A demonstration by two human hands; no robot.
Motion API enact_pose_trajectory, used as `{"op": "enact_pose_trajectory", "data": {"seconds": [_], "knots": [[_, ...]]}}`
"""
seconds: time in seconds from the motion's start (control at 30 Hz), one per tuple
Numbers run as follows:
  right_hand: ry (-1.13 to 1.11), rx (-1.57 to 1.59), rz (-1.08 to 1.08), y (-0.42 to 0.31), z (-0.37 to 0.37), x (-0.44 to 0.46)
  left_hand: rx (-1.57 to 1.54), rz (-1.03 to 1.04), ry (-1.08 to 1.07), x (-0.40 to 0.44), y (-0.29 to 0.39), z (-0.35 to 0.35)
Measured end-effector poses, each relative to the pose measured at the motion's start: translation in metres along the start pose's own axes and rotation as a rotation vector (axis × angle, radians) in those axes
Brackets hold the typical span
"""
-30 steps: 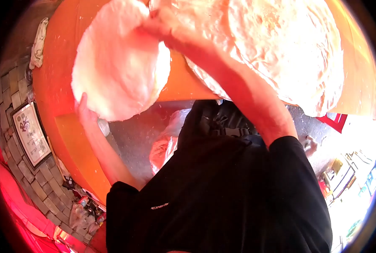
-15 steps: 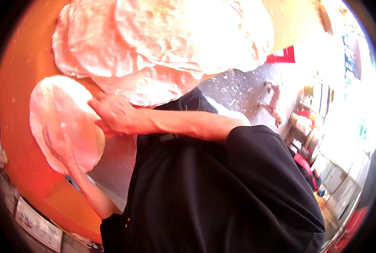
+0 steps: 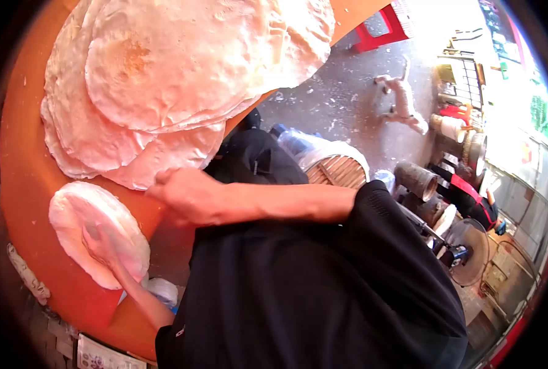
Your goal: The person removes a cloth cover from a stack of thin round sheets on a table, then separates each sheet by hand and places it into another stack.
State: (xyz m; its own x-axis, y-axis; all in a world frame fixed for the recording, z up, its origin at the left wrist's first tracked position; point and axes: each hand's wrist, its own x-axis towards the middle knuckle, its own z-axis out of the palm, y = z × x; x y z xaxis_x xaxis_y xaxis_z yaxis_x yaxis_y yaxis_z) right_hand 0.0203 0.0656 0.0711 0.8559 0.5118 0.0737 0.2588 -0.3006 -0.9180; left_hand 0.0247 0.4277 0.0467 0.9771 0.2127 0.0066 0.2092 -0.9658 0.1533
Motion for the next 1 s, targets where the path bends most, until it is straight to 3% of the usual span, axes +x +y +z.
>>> {"op": "enact_pose_trajectory", "data": {"seconds": [0.07, 0.13, 0.2, 0.27, 0.33, 0.4, 0.47, 0.5, 0.57, 0.6, 0.67, 0.7, 0.73, 0.8, 0.87, 0.93, 1.0], "knots": [[0.247, 0.077, 0.064, 0.011, -0.035, -0.017, -0.088, 0.014, 0.08, -0.003, 0.025, -0.005], [0.433, 0.296, 0.407, 0.017, -0.082, -0.035, -0.109, 0.093, 0.198, -0.002, 0.046, 0.001], [0.737, 0.348, 0.645, 0.045, -0.131, -0.054, -0.716, -0.033, 0.044, -0.002, 0.109, 0.01], [1.04, 0.458, 0.578, 0.102, -0.171, -0.074, -0.95, -0.062, -0.143, -0.008, 0.171, 0.024], [1.067, 0.496, 0.637, 0.121, -0.198, -0.074, -1.044, -0.121, -0.278, -0.01, 0.214, 0.042], [0.945, 0.897, 0.656, 0.138, -0.21, -0.069, -1.186, -0.221, -0.333, -0.009, 0.23, 0.064], [0.802, 0.972, 0.722, 0.145, -0.216, -0.067, -1.169, -0.259, -0.249, -0.005, 0.244, 0.061], [0.852, 0.974, 0.724, 0.134, -0.214, -0.062, -1.267, -0.346, -0.299, -0.003, 0.246, 0.058], [0.748, 0.929, 0.796, 0.128, -0.218, -0.058, -1.406, -0.541, -0.348, 0.0, 0.254, 0.057], [0.703, 0.909, 0.809, 0.12, -0.22, -0.053, -1.414, -0.524, -0.333, -0.001, 0.256, 0.058], [0.638, 0.659, 0.766, 0.132, -0.211, -0.045, -1.375, -0.529, -0.3, 0.0, 0.257, 0.061], [0.7, 0.411, 0.567, 0.14, -0.2, -0.04, -1.407, -0.559, -0.296, 0.0, 0.261, 0.056], [0.69, 0.292, 0.6, 0.13, -0.201, -0.032, -1.413, -0.546, -0.288, -0.001, 0.26, 0.054], [0.72, 0.53, 0.488, 0.069, -0.21, -0.018, -1.477, -0.57, -0.237, -0.001, 0.258, 0.057], [0.689, 0.534, 0.445, 0.012, -0.22, -0.009, -1.517, -0.554, -0.246, -0.002, 0.258, 0.055], [0.715, 0.428, 0.431, 0.01, -0.216, -0.015, -1.649, -0.54, -0.306, -0.002, 0.256, 0.053], [0.741, 0.658, 0.48, 0.025, -0.214, -0.029, -1.707, -0.599, -0.373, -0.004, 0.258, 0.054]]}}
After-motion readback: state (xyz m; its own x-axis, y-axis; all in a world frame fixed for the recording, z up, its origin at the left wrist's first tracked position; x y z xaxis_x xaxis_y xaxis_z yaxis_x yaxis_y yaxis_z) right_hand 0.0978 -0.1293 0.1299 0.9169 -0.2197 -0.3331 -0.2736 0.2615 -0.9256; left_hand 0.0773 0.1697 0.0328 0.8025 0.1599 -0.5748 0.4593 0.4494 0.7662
